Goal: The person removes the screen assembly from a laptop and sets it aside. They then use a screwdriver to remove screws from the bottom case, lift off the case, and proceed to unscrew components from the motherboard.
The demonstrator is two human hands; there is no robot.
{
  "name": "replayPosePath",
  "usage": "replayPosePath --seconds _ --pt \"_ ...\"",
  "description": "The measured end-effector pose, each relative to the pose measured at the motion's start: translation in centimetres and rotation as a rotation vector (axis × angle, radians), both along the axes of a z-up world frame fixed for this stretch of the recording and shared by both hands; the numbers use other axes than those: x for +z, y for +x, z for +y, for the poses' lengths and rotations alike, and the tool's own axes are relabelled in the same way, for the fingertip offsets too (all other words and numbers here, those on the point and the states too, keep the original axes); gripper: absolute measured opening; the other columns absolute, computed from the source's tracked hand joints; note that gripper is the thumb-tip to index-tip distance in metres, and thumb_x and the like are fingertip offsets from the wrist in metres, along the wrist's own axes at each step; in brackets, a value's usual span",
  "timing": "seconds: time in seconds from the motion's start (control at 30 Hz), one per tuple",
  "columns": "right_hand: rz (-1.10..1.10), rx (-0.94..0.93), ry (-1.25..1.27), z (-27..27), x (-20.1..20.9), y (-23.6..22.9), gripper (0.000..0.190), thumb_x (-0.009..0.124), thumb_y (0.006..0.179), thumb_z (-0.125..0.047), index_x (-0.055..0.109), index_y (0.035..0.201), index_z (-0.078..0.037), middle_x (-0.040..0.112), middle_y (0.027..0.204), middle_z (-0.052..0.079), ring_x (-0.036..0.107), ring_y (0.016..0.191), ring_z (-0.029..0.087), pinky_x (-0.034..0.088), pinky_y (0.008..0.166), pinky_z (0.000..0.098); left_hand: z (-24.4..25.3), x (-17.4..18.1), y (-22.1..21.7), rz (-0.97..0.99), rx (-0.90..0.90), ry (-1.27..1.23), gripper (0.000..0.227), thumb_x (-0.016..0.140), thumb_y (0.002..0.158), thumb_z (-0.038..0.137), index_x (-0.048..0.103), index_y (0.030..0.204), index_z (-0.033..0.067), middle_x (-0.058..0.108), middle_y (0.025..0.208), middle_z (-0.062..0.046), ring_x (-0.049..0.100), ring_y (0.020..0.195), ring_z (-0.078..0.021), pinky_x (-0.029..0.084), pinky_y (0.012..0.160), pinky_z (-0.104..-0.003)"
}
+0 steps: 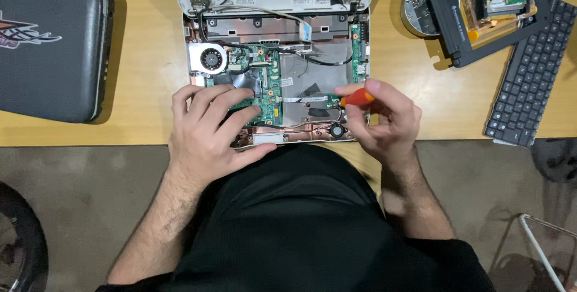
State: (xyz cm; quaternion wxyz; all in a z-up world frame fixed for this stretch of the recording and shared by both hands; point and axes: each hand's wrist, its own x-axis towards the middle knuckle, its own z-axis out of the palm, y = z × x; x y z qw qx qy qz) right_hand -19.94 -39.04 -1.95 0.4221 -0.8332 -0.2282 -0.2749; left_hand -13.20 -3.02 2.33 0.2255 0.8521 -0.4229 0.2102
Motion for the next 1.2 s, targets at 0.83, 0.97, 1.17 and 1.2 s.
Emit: replayPosePath --seconds 0.83,0.97,1.17,1.2 --pt "0.094 0.145 0.196 -0.4 -0.6 0.0 0.065 0.057 0.113 0.02 0.038 0.171 -0.002 0.081 0.133 0.039 0.075 0.073 0.019 0.066 0.067 0.0257 0.0 0.0 0.0 -0.007 0.002 0.011 0.062 0.087 0.108 0.075 0.087 0.123 0.0152 0.086 0.14 -0.008 0.078 0.127 -0.0359 0.048 0.111 -0.059" --pt "0.082 0.143 0.228 0.4 0.6 -0.1 0.056 0.064 0.119 0.01 0.038 0.166 -0.003 0.075 0.133 0.039 0.084 0.105 0.035 0.07 0.085 0.0349 -0.3 1.1 -0.5 0.058 0.014 0.034 0.062 0.087 0.108 0.073 0.085 0.131 0.0152 0.083 0.147 -0.01 0.075 0.132 -0.0373 0.047 0.114 -0.06" --pt "-0.034 -0.021 -0.017 -0.6 0.2 -0.1 0.074 0.096 0.117 0.003 0.048 0.172 -0.011 0.079 0.13 0.026 0.077 0.113 0.034 0.072 0.084 0.0383 -4.6 2.2 -2.4 0.027 -0.026 0.161 0.065 0.092 0.107 0.077 0.085 0.136 0.0188 0.085 0.146 -0.01 0.076 0.134 -0.0306 0.052 0.117 -0.059" --pt "-0.013 -0.045 -0.025 -0.8 -0.2 -0.2 0.08 0.095 0.119 0.01 0.049 0.182 -0.01 0.081 0.127 0.024 0.077 0.106 0.03 0.072 0.079 0.0354 -5.7 2.3 -2.6 0.034 -0.066 0.173 0.059 0.089 0.11 0.074 0.087 0.134 0.02 0.087 0.141 -0.008 0.078 0.131 -0.0276 0.055 0.115 -0.057"
